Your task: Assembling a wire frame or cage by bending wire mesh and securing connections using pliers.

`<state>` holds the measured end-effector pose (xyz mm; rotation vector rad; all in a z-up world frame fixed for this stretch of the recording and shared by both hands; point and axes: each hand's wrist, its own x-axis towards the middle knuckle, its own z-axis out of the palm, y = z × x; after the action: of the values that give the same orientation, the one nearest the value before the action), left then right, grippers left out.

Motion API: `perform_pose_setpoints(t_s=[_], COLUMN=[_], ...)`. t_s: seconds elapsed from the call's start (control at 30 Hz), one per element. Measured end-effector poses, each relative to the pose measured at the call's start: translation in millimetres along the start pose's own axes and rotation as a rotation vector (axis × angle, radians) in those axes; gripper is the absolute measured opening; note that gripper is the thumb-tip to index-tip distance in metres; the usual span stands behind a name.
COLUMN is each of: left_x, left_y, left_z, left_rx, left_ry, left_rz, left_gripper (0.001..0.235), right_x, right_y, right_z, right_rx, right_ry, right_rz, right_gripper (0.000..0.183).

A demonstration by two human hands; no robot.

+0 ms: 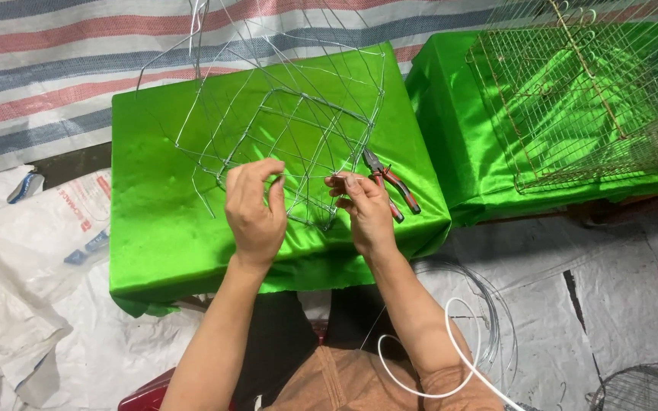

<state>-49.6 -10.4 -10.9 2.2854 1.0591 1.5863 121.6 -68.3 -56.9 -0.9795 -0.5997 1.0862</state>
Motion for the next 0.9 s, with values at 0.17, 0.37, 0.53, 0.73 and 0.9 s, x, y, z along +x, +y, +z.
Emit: perform_pose_setpoints(t_s=[0.17,0.37,0.53,0.73,0.9], left_x=[-11,1,1,40,28], left_y=[8,17,11,64,40], left_z=[18,26,36,11,29], left_rx=[0.091,0.384,0.26,0.121,0.129], left_ry=[-0.06,-0.12,-0.214,-0.552,-0.536], left_rz=[0.136,0.247,0.179,-0.192,-0.272], left_gripper=[0.022,0.037,0.055,0.075,0.041], right_x=[1,0,2,3,5], right_y=[1,-2,-1,2,6], right_z=[0,2,1,-1,-4], right_rx=[0.011,0.027,0.036,0.065,0.108], right_ry=[-0.007,0.0,0.007,0.012,0.008], right_rz=[0.017,0.042,0.055,0.074,0.092], right_gripper=[0.029,0.03,0.031,0.029,0.026])
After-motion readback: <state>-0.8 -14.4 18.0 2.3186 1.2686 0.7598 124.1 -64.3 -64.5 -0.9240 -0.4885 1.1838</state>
